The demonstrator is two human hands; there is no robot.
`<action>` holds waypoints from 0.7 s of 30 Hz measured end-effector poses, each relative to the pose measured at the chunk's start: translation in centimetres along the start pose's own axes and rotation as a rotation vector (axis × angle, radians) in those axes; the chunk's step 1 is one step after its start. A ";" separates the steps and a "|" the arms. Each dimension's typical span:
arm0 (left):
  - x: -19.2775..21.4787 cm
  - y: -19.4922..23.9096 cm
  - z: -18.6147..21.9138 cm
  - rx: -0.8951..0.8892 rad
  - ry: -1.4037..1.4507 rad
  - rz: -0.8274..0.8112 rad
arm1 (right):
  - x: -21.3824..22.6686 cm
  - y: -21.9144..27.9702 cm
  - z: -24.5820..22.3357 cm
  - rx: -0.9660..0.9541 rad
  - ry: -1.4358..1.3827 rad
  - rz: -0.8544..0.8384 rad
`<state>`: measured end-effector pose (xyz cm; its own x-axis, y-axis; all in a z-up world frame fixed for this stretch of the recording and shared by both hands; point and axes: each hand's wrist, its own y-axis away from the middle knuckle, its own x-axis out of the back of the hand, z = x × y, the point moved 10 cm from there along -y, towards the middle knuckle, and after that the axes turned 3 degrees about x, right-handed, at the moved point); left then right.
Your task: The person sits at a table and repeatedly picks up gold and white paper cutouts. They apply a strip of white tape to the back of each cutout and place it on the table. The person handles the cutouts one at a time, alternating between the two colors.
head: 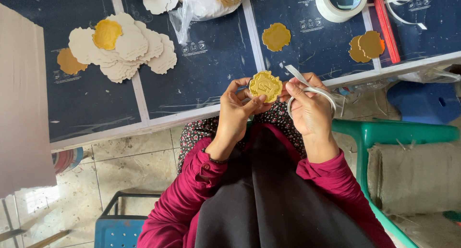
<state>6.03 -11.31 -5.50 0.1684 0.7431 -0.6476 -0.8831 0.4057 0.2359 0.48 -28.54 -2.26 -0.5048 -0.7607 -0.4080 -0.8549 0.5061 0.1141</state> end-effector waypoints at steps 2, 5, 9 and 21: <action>-0.2 -0.1 0.1 -0.008 -0.013 0.006 | 0.5 -0.1 0.2 0.009 0.011 -0.005; -0.8 0.3 0.1 -0.004 -0.018 0.009 | 1.2 -0.3 0.5 0.042 0.041 0.003; -1.4 0.6 -1.4 0.050 0.010 0.001 | 4.6 -1.8 1.5 0.109 0.057 0.024; -4.3 0.8 -2.6 0.075 -0.043 0.017 | 4.2 -0.9 -2.3 0.179 0.194 0.060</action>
<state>3.49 -15.60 -4.45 0.1738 0.7718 -0.6116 -0.8508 0.4305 0.3015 -1.15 -33.12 -1.94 -0.5820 -0.7823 -0.2221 -0.7969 0.6031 -0.0360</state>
